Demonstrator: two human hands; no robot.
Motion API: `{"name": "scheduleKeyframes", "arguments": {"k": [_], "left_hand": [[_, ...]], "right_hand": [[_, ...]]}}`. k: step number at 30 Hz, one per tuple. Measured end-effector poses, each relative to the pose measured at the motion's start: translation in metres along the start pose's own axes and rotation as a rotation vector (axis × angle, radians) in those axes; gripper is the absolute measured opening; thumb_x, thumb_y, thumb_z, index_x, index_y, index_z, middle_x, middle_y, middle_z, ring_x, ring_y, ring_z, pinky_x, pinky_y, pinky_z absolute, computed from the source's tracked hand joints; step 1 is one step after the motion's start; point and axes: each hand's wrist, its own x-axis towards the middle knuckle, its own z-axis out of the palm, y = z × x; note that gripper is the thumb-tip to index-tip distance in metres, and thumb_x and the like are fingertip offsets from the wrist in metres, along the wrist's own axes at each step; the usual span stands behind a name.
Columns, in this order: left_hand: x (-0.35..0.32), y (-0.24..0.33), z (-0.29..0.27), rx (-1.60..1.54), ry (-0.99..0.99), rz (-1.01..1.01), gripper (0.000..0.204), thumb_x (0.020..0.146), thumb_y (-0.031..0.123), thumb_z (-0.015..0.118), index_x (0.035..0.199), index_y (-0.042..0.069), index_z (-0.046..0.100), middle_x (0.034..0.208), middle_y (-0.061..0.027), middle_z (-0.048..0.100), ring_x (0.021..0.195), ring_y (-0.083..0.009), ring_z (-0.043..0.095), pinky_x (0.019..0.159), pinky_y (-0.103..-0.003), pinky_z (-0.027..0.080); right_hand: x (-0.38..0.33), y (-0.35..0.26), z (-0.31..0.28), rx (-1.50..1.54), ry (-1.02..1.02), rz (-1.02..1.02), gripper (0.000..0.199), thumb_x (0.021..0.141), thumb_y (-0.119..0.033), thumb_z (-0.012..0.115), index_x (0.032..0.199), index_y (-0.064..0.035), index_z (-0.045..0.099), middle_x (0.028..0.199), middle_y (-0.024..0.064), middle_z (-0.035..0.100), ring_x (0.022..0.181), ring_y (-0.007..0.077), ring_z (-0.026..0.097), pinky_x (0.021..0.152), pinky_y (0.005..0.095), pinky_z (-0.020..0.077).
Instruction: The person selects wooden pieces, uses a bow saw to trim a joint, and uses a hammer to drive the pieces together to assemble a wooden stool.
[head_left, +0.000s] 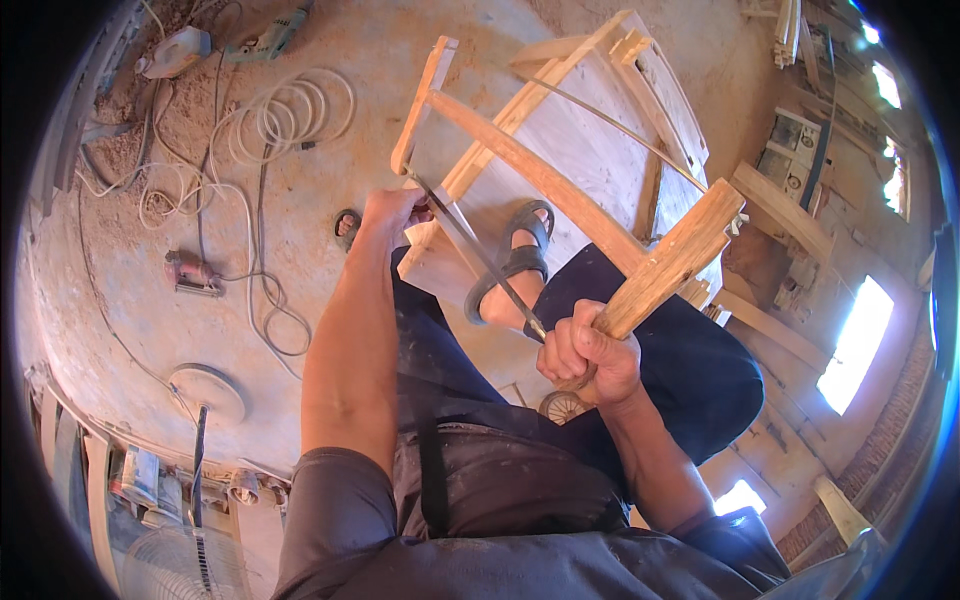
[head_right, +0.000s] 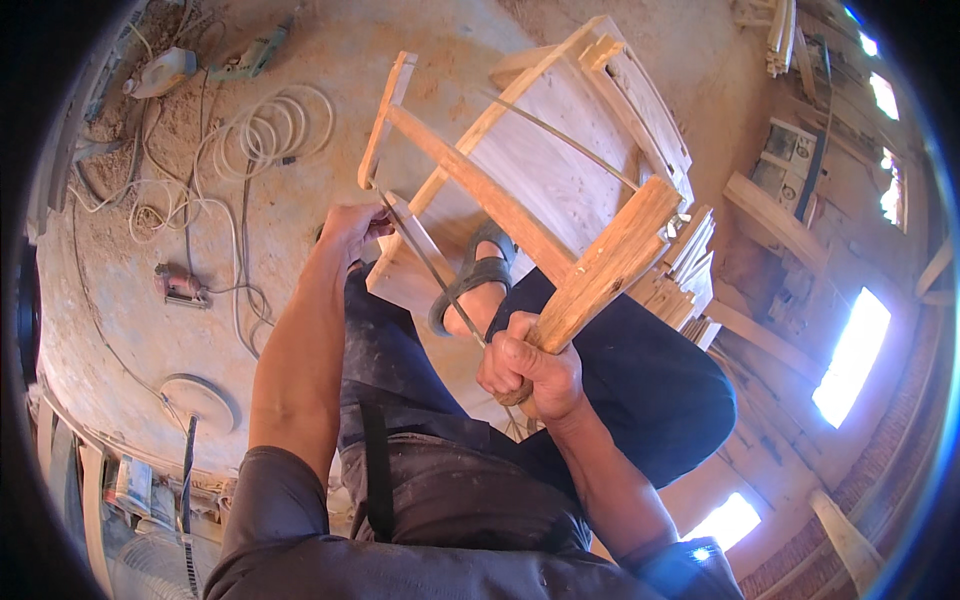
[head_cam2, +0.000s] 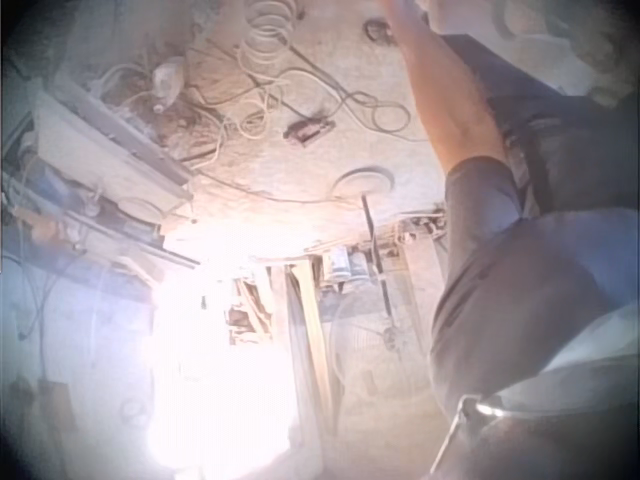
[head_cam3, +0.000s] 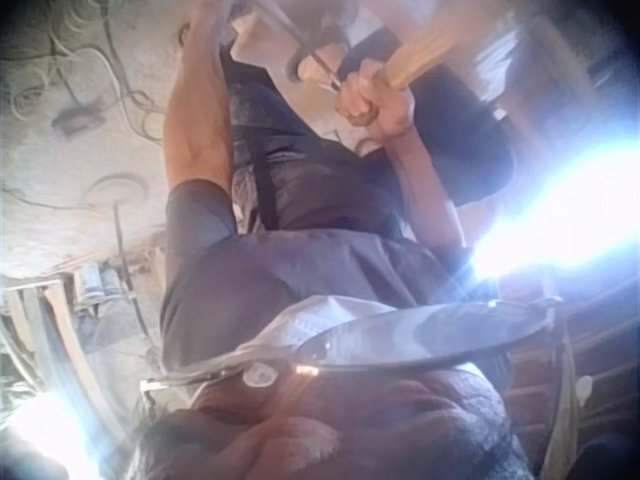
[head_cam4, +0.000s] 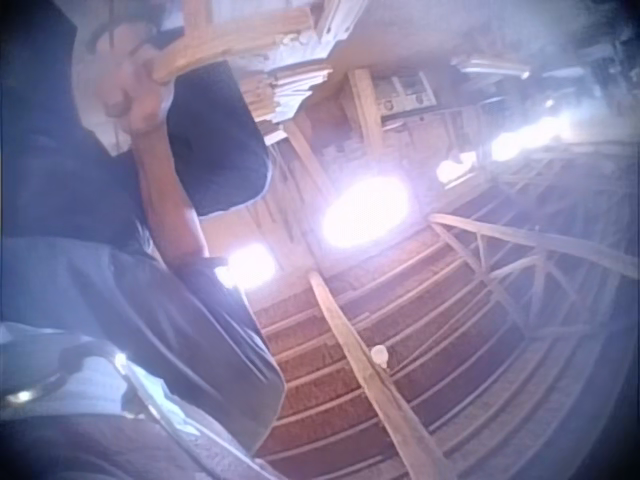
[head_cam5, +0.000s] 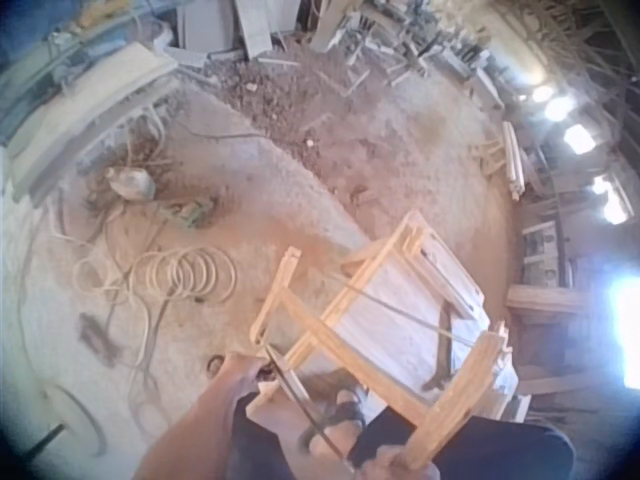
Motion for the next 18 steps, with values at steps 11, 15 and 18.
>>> {"name": "scheduleKeyframes", "arguments": {"k": [11, 15, 18], "left_hand": [[-0.041, -0.052, 0.009, 0.712, 0.346, 0.645, 0.025, 0.090, 0.014, 0.067, 0.104, -0.006, 0.067, 0.094, -0.0192, 0.069, 0.073, -0.0233, 0.069, 0.066, -0.033, 0.056], [-0.193, -0.055, 0.095, 0.224, 0.117, 1.215, 0.030, 0.098, 0.019, 0.055, 0.119, -0.001, 0.062, 0.114, -0.0208, 0.061, 0.108, -0.0360, 0.058, 0.095, -0.046, 0.046], [-0.258, -0.041, 0.120, 0.092, -0.177, 1.242, 0.041, 0.103, 0.028, 0.040, 0.122, -0.002, 0.061, 0.112, -0.0198, 0.062, 0.103, -0.0383, 0.058, 0.092, -0.051, 0.045]], "right_hand": [[0.044, 0.016, 0.004, -0.131, 0.107, 0.008, 0.018, 0.094, -0.006, 0.061, 0.078, -0.0057, 0.052, 0.055, 0.0021, 0.044, 0.046, 0.0121, 0.040, 0.048, 0.0283, 0.0333], [-0.010, -0.008, 0.006, -0.129, 0.028, 0.068, 0.027, 0.097, -0.012, 0.055, 0.074, -0.0087, 0.042, 0.056, 0.0030, 0.041, 0.049, 0.0146, 0.038, 0.050, 0.0324, 0.0350], [-0.033, -0.030, 0.025, -0.395, 0.052, 0.043, 0.027, 0.095, -0.016, 0.060, 0.074, -0.0099, 0.044, 0.059, 0.0018, 0.046, 0.050, 0.0110, 0.043, 0.044, 0.0268, 0.0321]]}}
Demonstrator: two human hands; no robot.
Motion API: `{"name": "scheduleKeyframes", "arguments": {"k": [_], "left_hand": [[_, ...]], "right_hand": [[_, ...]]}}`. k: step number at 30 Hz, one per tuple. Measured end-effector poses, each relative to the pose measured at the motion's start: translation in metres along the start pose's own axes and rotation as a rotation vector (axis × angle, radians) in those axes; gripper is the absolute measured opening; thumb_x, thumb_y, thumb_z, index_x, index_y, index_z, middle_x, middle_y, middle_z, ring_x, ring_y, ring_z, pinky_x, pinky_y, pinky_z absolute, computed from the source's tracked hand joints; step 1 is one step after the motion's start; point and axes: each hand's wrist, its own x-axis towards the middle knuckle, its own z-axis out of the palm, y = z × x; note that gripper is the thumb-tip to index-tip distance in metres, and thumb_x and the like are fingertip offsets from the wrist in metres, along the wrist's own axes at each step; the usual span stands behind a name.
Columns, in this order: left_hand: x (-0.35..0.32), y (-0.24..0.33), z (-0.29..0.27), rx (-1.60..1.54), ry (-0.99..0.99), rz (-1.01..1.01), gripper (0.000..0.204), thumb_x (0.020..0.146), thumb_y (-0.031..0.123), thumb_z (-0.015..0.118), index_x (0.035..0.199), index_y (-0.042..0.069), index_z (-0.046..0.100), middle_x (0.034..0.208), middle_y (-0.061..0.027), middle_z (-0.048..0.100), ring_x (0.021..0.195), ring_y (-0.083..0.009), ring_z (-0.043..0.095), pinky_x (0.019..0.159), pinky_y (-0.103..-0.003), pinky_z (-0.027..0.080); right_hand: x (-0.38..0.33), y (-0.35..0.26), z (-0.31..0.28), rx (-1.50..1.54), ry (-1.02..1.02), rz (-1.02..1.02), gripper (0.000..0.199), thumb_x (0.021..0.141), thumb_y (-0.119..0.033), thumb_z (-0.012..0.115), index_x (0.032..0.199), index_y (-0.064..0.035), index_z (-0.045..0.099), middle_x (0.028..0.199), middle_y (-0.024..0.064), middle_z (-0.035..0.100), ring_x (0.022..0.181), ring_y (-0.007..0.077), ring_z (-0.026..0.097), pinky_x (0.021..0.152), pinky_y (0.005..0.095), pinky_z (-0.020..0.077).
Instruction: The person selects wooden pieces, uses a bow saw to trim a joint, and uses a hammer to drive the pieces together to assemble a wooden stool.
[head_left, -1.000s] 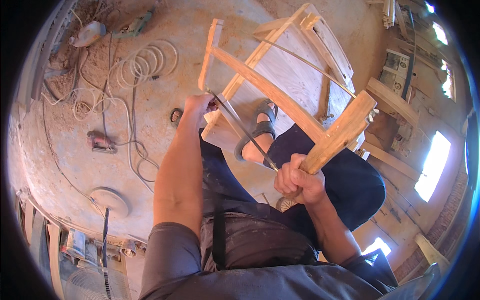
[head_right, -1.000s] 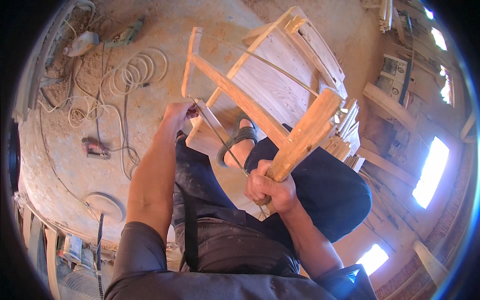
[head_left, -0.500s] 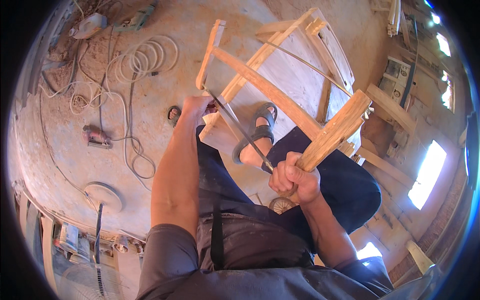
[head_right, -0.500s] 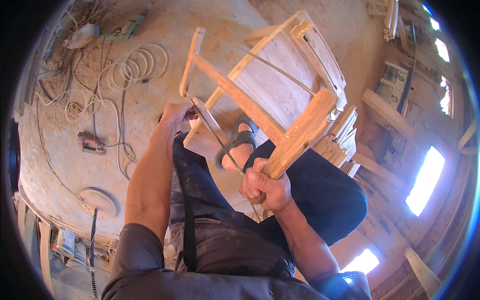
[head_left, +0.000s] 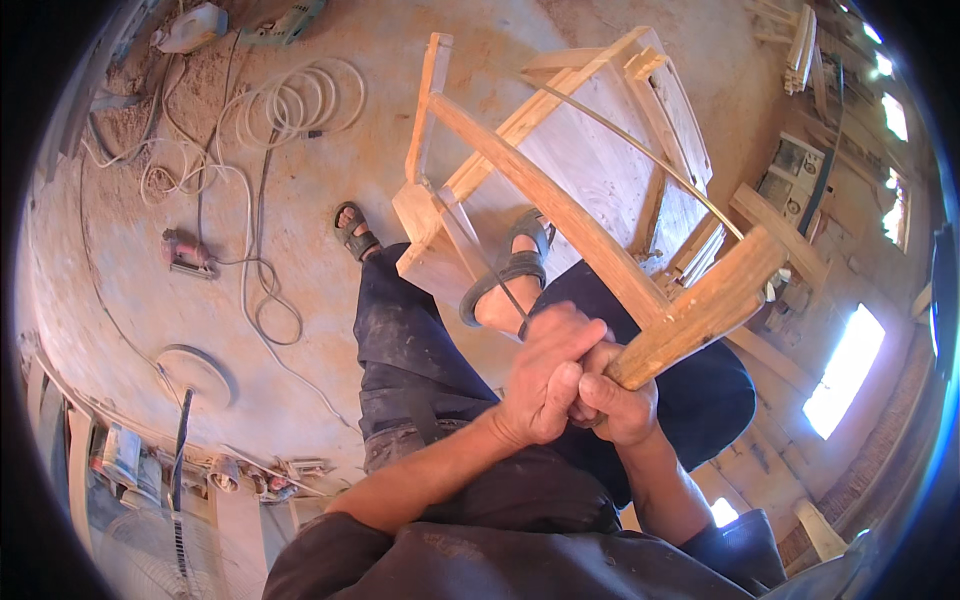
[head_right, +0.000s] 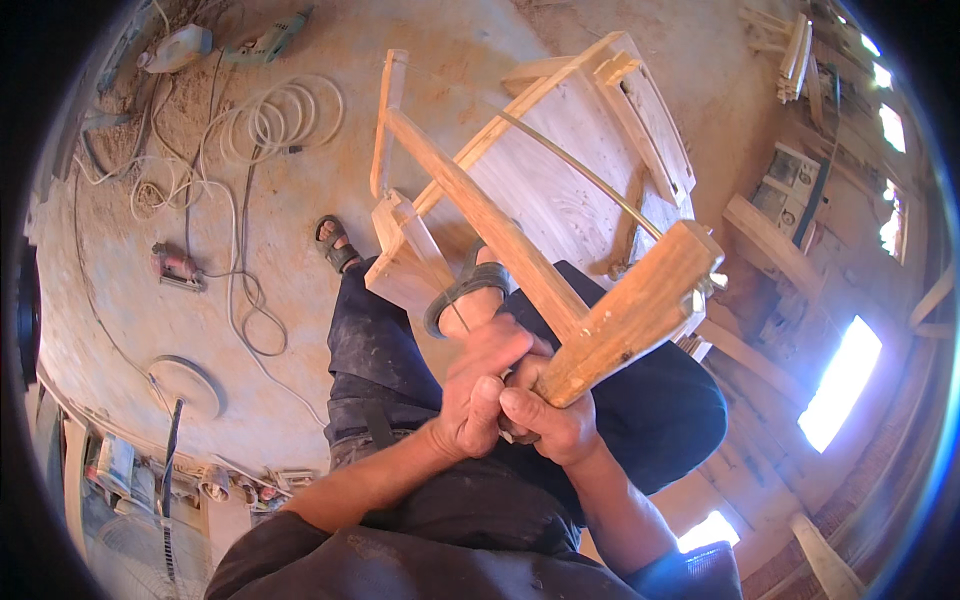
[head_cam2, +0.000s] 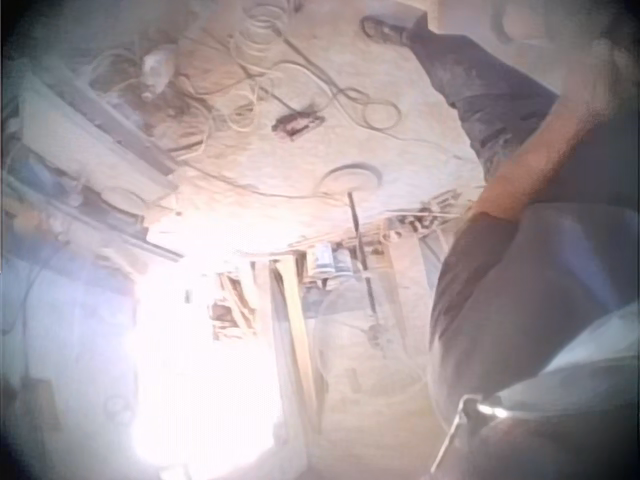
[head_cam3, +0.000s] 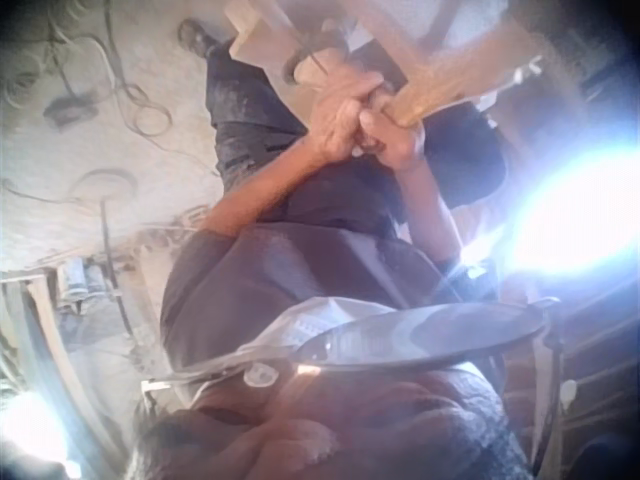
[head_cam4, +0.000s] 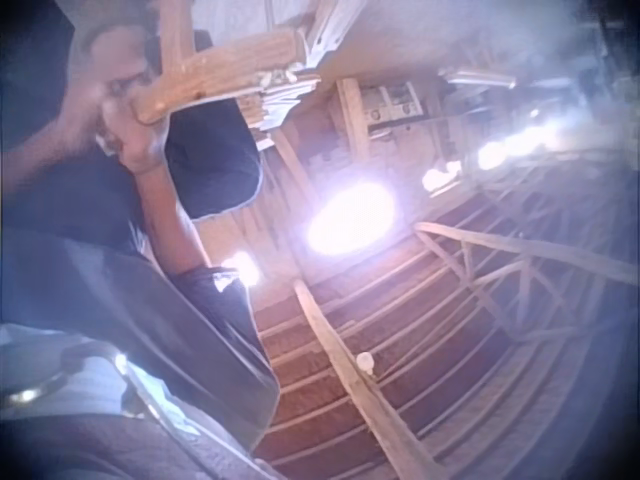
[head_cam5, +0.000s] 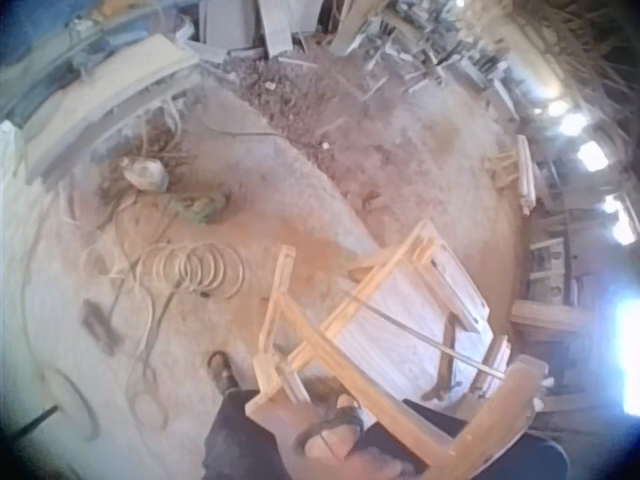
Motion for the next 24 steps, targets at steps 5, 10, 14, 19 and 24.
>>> {"name": "scheduleKeyframes", "arguments": {"k": [5, 10, 14, 19, 24], "left_hand": [[0.008, -0.053, -0.016, -0.117, -0.094, -0.447, 0.053, 0.107, 0.035, 0.026, 0.124, -0.001, 0.060, 0.106, -0.0204, 0.062, 0.093, -0.0367, 0.059, 0.089, -0.043, 0.045], [0.001, -0.072, -0.020, -0.072, -0.066, -0.370, 0.050, 0.107, 0.032, 0.025, 0.120, -0.001, 0.059, 0.106, -0.0221, 0.063, 0.088, -0.0372, 0.058, 0.085, -0.044, 0.046], [-0.014, -0.009, 0.008, -0.026, -0.057, -0.012, 0.045, 0.106, 0.028, 0.026, 0.112, -0.002, 0.058, 0.115, -0.0249, 0.062, 0.089, -0.0396, 0.058, 0.085, -0.049, 0.044], [-0.013, -0.075, -0.008, -0.118, 0.000, -0.322, 0.050, 0.106, 0.036, 0.028, 0.124, 0.002, 0.059, 0.106, -0.0199, 0.062, 0.094, -0.0335, 0.061, 0.084, -0.041, 0.049], [0.004, -0.091, -0.041, -0.194, -0.069, -0.463, 0.046, 0.105, 0.034, 0.033, 0.117, -0.002, 0.059, 0.083, -0.0123, 0.063, 0.073, -0.0227, 0.063, 0.068, -0.038, 0.051]], "right_hand": [[0.082, 0.022, 0.008, 0.081, 0.240, 0.090, 0.028, 0.090, -0.017, 0.067, 0.067, -0.0103, 0.052, 0.056, 0.0010, 0.050, 0.047, 0.0103, 0.046, 0.043, 0.0259, 0.0333], [0.087, 0.023, 0.012, -0.031, 0.267, 0.120, 0.031, 0.090, -0.017, 0.067, 0.064, -0.0110, 0.051, 0.055, -0.0003, 0.050, 0.045, 0.0100, 0.045, 0.043, 0.0263, 0.0335], [0.010, -0.001, 0.007, -0.135, 0.125, 0.032, 0.032, 0.092, -0.016, 0.063, 0.064, -0.0118, 0.049, 0.055, -0.0014, 0.050, 0.046, 0.0080, 0.045, 0.044, 0.0246, 0.0327], [0.074, 0.020, 0.011, -0.052, 0.229, 0.180, 0.030, 0.089, -0.018, 0.068, 0.064, -0.0122, 0.053, 0.055, -0.0028, 0.050, 0.045, 0.0081, 0.046, 0.042, 0.0251, 0.0330], [0.113, 0.031, 0.030, -0.041, 0.220, 0.059, 0.024, 0.088, -0.018, 0.070, 0.070, -0.0097, 0.057, 0.058, -0.0026, 0.050, 0.047, 0.0073, 0.044, 0.044, 0.0237, 0.0333]]}}
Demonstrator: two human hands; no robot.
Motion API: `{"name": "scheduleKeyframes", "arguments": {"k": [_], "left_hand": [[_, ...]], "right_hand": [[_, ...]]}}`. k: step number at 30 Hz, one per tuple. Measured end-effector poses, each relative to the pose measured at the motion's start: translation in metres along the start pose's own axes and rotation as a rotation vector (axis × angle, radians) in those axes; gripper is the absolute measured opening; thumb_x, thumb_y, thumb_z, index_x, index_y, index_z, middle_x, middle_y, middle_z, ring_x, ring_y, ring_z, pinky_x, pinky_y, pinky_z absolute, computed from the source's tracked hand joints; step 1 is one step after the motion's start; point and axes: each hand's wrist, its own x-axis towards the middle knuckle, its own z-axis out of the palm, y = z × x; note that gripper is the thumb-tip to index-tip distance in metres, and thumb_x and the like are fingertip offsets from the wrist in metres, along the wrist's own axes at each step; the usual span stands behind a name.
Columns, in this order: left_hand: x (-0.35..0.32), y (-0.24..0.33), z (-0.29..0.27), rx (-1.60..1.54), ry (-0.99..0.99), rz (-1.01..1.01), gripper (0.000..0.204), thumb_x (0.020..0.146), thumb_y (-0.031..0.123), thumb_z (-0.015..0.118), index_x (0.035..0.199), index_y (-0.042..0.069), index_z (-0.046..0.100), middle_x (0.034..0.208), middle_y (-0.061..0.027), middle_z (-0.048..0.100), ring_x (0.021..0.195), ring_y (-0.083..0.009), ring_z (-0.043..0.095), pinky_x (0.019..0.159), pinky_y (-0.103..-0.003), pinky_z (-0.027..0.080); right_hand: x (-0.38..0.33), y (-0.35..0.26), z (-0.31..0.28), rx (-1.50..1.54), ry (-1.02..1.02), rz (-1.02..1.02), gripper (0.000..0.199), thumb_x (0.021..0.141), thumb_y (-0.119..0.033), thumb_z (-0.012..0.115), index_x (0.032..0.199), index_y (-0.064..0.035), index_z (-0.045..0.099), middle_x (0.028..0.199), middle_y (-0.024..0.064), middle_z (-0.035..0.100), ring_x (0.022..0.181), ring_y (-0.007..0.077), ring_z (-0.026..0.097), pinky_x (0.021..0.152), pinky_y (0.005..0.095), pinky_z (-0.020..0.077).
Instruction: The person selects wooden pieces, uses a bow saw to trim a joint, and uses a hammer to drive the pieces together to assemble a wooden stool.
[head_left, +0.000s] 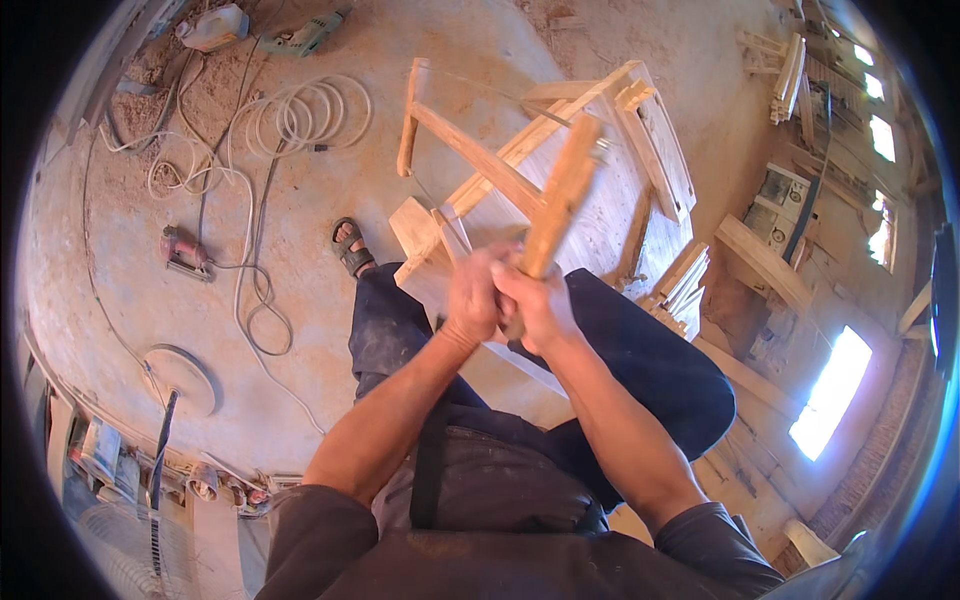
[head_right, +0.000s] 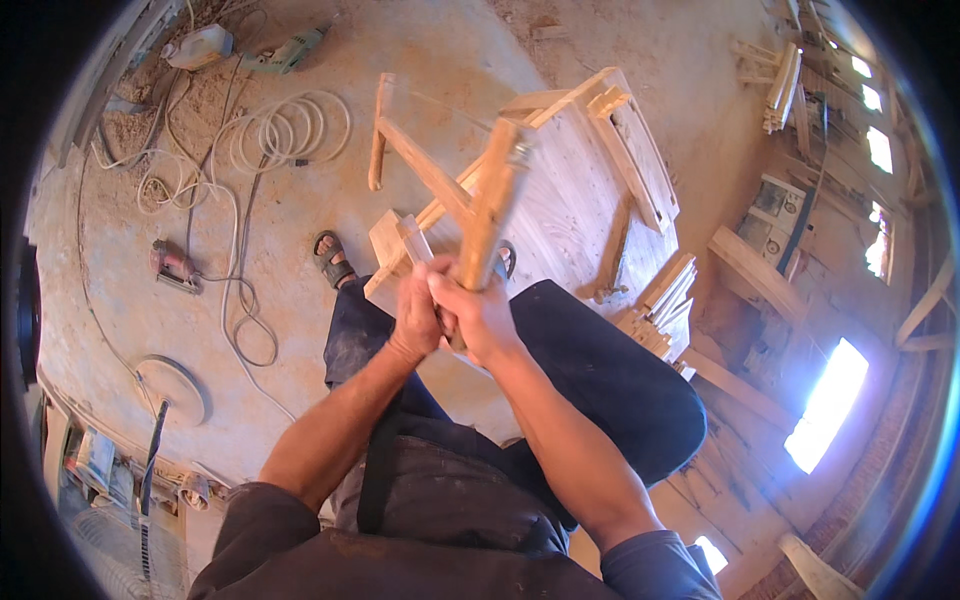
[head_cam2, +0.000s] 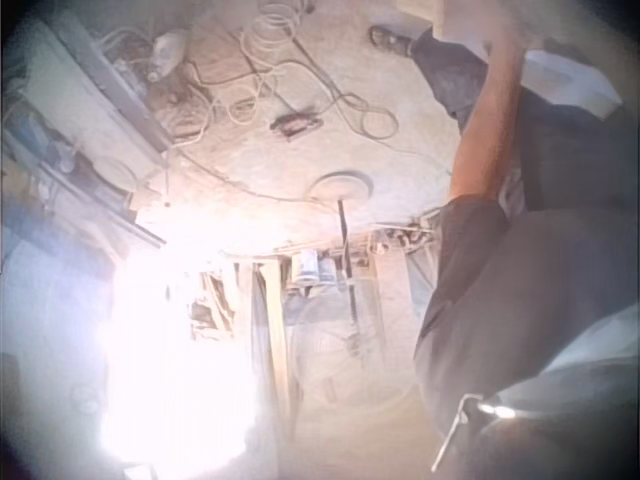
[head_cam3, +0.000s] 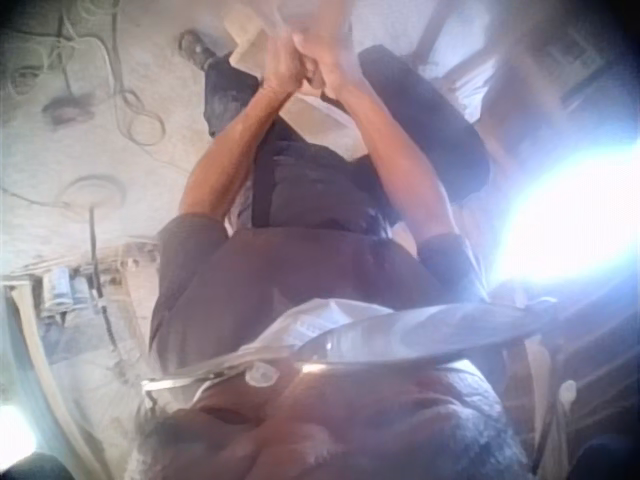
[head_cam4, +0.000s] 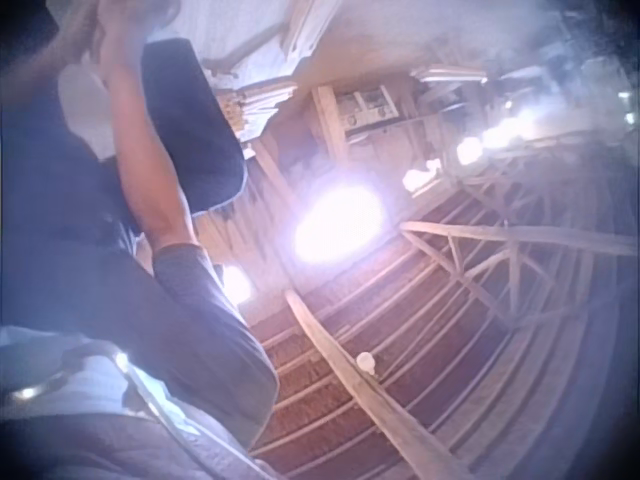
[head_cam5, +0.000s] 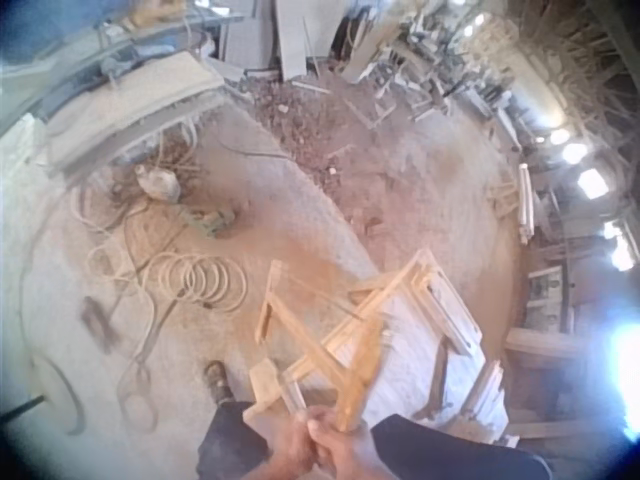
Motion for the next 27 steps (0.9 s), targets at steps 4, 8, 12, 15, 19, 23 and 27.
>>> {"name": "scheduleKeyframes", "arguments": {"k": [4, 8, 12, 15, 19, 23, 27], "left_hand": [[-0.040, 0.069, 0.064, 0.157, 0.044, 0.357, 0.050, 0.105, 0.035, 0.029, 0.112, -0.003, 0.062, 0.092, -0.0180, 0.065, 0.083, -0.0316, 0.060, 0.083, -0.044, 0.045], [-0.021, 0.022, 0.046, 0.163, 0.057, 0.463, 0.043, 0.104, 0.027, 0.034, 0.117, -0.004, 0.060, 0.111, -0.0207, 0.064, 0.090, -0.0364, 0.061, 0.088, -0.045, 0.045], [0.017, 0.004, -0.007, 0.072, -0.013, -0.187, 0.047, 0.103, 0.035, 0.035, 0.116, 0.000, 0.063, 0.094, -0.0186, 0.064, 0.080, -0.0255, 0.065, 0.069, -0.036, 0.051], [0.003, 0.015, 0.016, 0.125, 0.078, 0.100, 0.052, 0.104, 0.034, 0.028, 0.111, -0.001, 0.064, 0.088, -0.0169, 0.065, 0.077, -0.0282, 0.063, 0.073, -0.039, 0.049], [-0.043, 0.079, 0.070, 0.121, 0.013, 0.292, 0.054, 0.106, 0.034, 0.025, 0.114, -0.003, 0.063, 0.111, -0.0210, 0.066, 0.095, -0.0349, 0.062, 0.092, -0.044, 0.045], [-0.006, -0.006, 0.033, 0.220, 0.178, 0.380, 0.054, 0.106, 0.034, 0.025, 0.113, -0.003, 0.064, 0.090, -0.0163, 0.067, 0.077, -0.0256, 0.064, 0.070, -0.036, 0.051], [0.026, -0.014, -0.005, 0.318, 0.027, -0.032, 0.044, 0.104, 0.033, 0.032, 0.115, 0.003, 0.062, 0.095, -0.0184, 0.063, 0.087, -0.0399, 0.058, 0.081, -0.048, 0.046]], "right_hand": [[-0.093, -0.032, -0.037, -0.033, -0.080, -0.015, 0.029, 0.092, -0.018, 0.062, 0.066, -0.0094, 0.051, 0.060, -0.0006, 0.052, 0.047, 0.0071, 0.044, 0.044, 0.0234, 0.0325], [-0.057, -0.004, -0.039, 0.022, -0.048, 0.031, 0.030, 0.092, -0.018, 0.062, 0.065, -0.0129, 0.049, 0.056, -0.0023, 0.049, 0.045, 0.0075, 0.043, 0.042, 0.0249, 0.0328], [0.022, 0.017, -0.004, 0.083, 0.004, -0.022, 0.017, 0.088, -0.017, 0.070, 0.077, -0.0090, 0.061, 0.056, -0.0031, 0.049, 0.045, 0.0073, 0.044, 0.042, 0.0250, 0.0326], [-0.011, -0.002, -0.006, -0.008, 0.096, 0.068, 0.022, 0.089, -0.016, 0.066, 0.071, -0.0082, 0.058, 0.056, -0.0024, 0.049, 0.046, 0.0072, 0.044, 0.043, 0.0248, 0.0326], [-0.096, -0.044, -0.039, -0.038, -0.147, -0.068, 0.031, 0.092, -0.017, 0.060, 0.063, -0.0122, 0.047, 0.057, -0.0015, 0.050, 0.048, 0.0067, 0.045, 0.045, 0.0234, 0.0326], [-0.021, 0.011, -0.034, -0.062, 0.039, 0.080, 0.017, 0.090, -0.018, 0.066, 0.076, -0.0125, 0.057, 0.055, -0.0046, 0.048, 0.045, 0.0057, 0.044, 0.042, 0.0238, 0.0309], [0.033, 0.022, -0.011, 0.097, 0.015, 0.005, 0.018, 0.089, -0.015, 0.069, 0.074, -0.0101, 0.059, 0.057, -0.0031, 0.049, 0.047, 0.0069, 0.045, 0.042, 0.0257, 0.0332]]}}
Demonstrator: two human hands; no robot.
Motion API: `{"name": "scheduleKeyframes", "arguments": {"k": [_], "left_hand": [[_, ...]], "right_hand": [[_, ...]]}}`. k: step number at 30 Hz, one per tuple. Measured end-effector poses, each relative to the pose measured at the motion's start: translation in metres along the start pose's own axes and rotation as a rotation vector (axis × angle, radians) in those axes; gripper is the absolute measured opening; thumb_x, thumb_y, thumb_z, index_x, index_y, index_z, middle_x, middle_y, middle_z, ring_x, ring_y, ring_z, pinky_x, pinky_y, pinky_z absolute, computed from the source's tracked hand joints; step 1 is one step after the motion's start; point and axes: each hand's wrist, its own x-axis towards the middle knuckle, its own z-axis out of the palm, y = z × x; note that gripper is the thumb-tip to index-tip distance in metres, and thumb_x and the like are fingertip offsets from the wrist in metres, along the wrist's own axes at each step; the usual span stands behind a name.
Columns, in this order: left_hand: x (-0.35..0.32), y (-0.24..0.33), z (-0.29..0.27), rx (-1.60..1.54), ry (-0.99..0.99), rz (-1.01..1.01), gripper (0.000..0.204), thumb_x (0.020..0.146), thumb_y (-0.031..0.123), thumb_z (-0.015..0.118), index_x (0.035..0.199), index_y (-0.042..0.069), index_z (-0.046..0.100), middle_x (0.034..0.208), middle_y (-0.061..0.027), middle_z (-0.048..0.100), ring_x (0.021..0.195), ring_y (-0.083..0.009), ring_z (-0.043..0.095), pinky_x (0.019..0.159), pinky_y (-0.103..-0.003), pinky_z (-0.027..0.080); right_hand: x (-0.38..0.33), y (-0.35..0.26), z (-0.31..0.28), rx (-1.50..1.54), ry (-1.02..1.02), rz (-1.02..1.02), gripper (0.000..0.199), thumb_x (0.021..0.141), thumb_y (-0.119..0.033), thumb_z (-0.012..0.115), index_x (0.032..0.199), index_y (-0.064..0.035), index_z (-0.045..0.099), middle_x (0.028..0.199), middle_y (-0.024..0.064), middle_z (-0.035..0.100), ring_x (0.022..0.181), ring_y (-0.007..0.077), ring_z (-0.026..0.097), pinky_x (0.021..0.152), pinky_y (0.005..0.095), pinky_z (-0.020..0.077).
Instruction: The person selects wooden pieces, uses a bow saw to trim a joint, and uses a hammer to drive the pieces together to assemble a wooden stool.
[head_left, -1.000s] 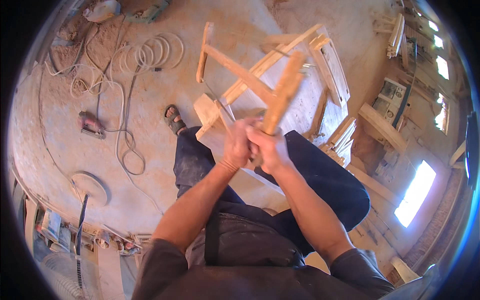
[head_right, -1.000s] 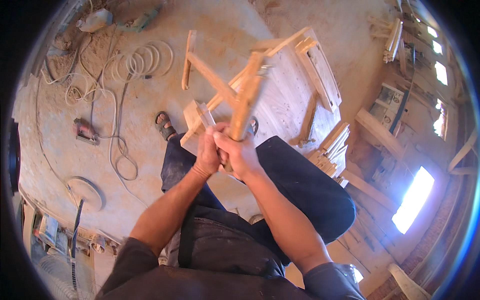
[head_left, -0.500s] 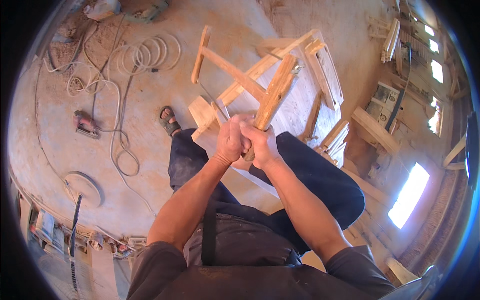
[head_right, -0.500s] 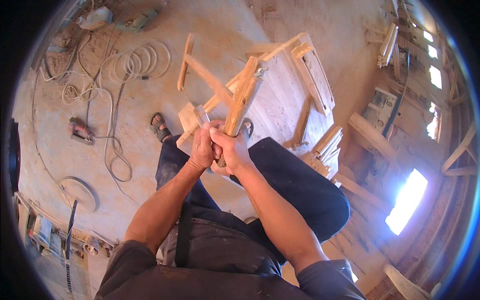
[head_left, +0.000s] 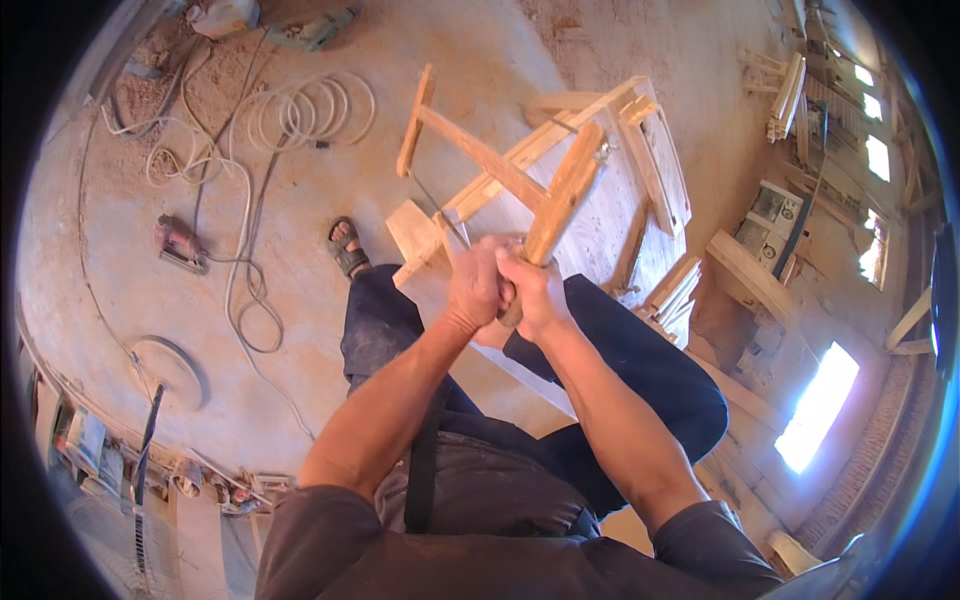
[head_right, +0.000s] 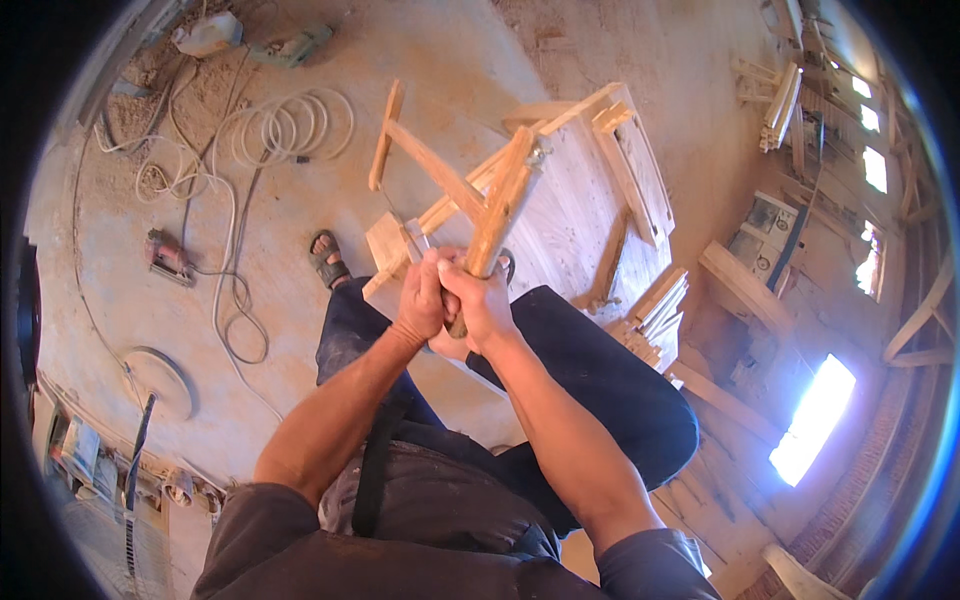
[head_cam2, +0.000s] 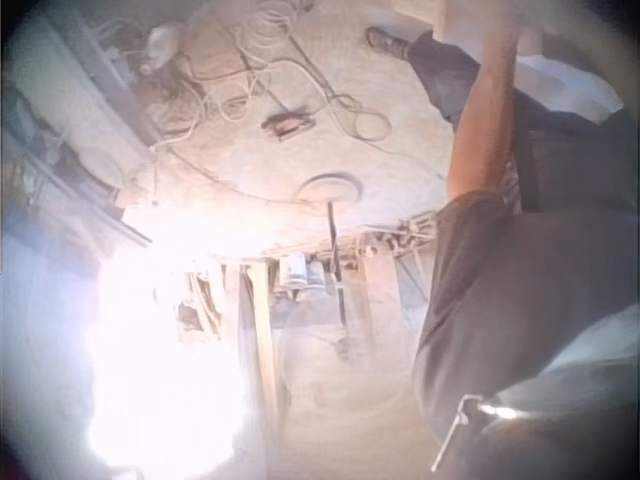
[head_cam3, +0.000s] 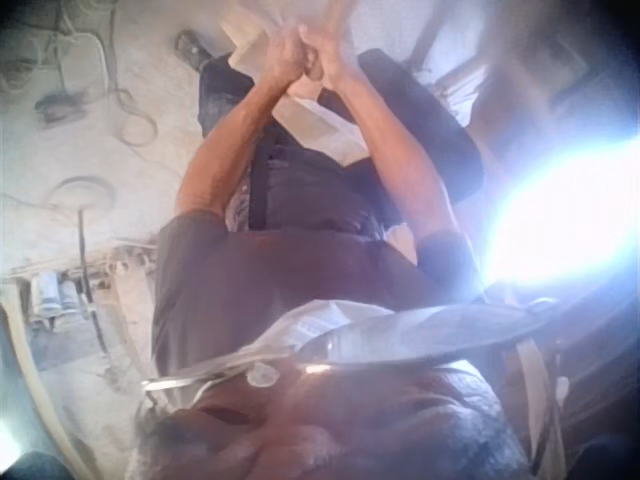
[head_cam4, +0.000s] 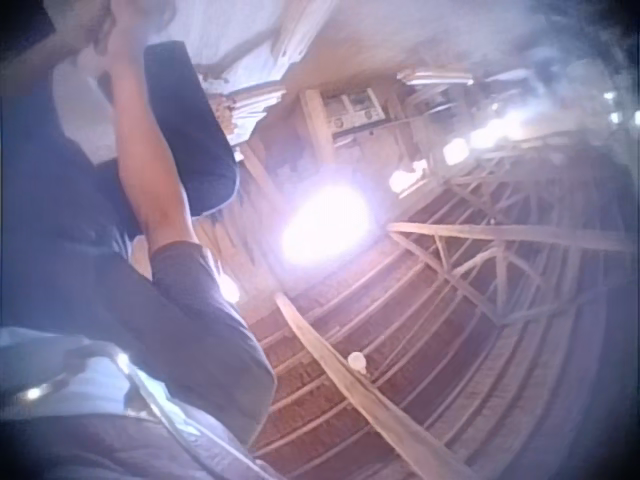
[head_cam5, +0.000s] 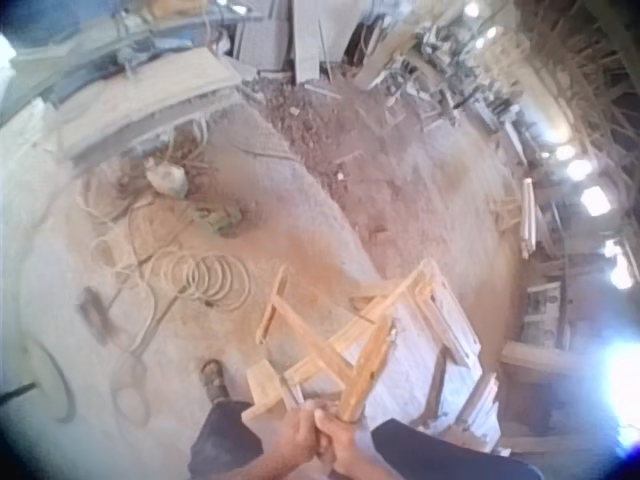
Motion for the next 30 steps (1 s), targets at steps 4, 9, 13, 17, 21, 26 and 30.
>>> {"name": "scheduleKeyframes", "arguments": {"k": [4, 9, 13, 17, 21, 26, 30], "left_hand": [[-0.060, 0.073, 0.038, -0.184, 0.049, 0.214, 0.044, 0.104, 0.027, 0.030, 0.116, -0.001, 0.061, 0.104, -0.0214, 0.065, 0.096, -0.0396, 0.060, 0.088, -0.048, 0.045], [-0.046, 0.044, 0.038, -0.113, 0.113, 0.241, 0.041, 0.103, 0.025, 0.033, 0.114, -0.003, 0.060, 0.104, -0.0233, 0.066, 0.097, -0.0374, 0.062, 0.088, -0.045, 0.046], [0.015, 0.034, -0.023, -0.218, -0.102, -0.301, 0.036, 0.102, 0.020, 0.033, 0.117, 0.003, 0.061, 0.093, -0.0194, 0.064, 0.090, -0.0361, 0.062, 0.081, -0.045, 0.048], [-0.024, 0.047, 0.012, -0.169, 0.061, 0.033, 0.042, 0.104, 0.025, 0.029, 0.117, 0.002, 0.062, 0.090, -0.0191, 0.062, 0.083, -0.0361, 0.059, 0.081, -0.045, 0.046], [-0.055, 0.110, 0.031, -0.278, 0.119, 0.168, 0.051, 0.106, 0.032, 0.026, 0.118, -0.001, 0.062, 0.093, -0.0192, 0.064, 0.082, -0.0369, 0.057, 0.086, -0.044, 0.043], [0.017, 0.017, -0.022, -0.463, 0.060, -0.164, 0.052, 0.107, 0.034, 0.026, 0.111, -0.003, 0.063, 0.060, -0.0073, 0.058, 0.052, -0.0185, 0.054, 0.052, -0.033, 0.046], [0.019, 0.015, -0.005, -0.462, 0.234, -0.096, 0.054, 0.106, 0.036, 0.026, 0.111, -0.002, 0.064, 0.057, -0.0026, 0.056, 0.046, -0.0127, 0.052, 0.046, -0.029, 0.042]], "right_hand": [[-0.100, -0.051, -0.017, -0.158, 0.005, 0.072, 0.026, 0.092, -0.017, 0.062, 0.067, -0.0109, 0.055, 0.057, -0.0018, 0.048, 0.046, 0.0072, 0.044, 0.042, 0.0252, 0.0323], [-0.074, -0.038, -0.014, -0.184, 0.017, 0.040, 0.024, 0.090, -0.021, 0.066, 0.070, -0.0128, 0.057, 0.058, -0.0051, 0.047, 0.049, 0.0052, 0.044, 0.044, 0.0239, 0.0325], [0.014, -0.005, 0.012, -0.076, 0.028, 0.066, 0.023, 0.088, -0.027, 0.070, 0.077, -0.0125, 0.056, 0.058, -0.0034, 0.048, 0.047, 0.0089, 0.043, 0.042, 0.0266, 0.0340], [-0.044, -0.042, 0.016, -0.191, 0.084, 0.093, 0.026, 0.089, -0.023, 0.069, 0.070, -0.0114, 0.056, 0.057, -0.0004, 0.049, 0.046, 0.0092, 0.044, 0.043, 0.0260, 0.0344], [-0.103, -0.081, 0.001, -0.177, -0.080, 0.007, 0.029, 0.089, -0.022, 0.070, 0.067, -0.0108, 0.055, 0.056, -0.0003, 0.049, 0.045, 0.0082, 0.044, 0.043, 0.0249, 0.0335], [0.017, -0.021, 0.028, -0.309, 0.050, 0.067, 0.017, 0.088, -0.022, 0.070, 0.090, -0.0072, 0.063, 0.061, -0.0027, 0.050, 0.048, 0.0083, 0.043, 0.044, 0.0245, 0.0328], [0.023, -0.032, 0.032, -0.265, -0.007, 0.116, 0.016, 0.089, -0.021, 0.068, 0.085, -0.0058, 0.064, 0.061, 0.0003, 0.051, 0.048, 0.0107, 0.045, 0.044, 0.0259, 0.0345]]}}
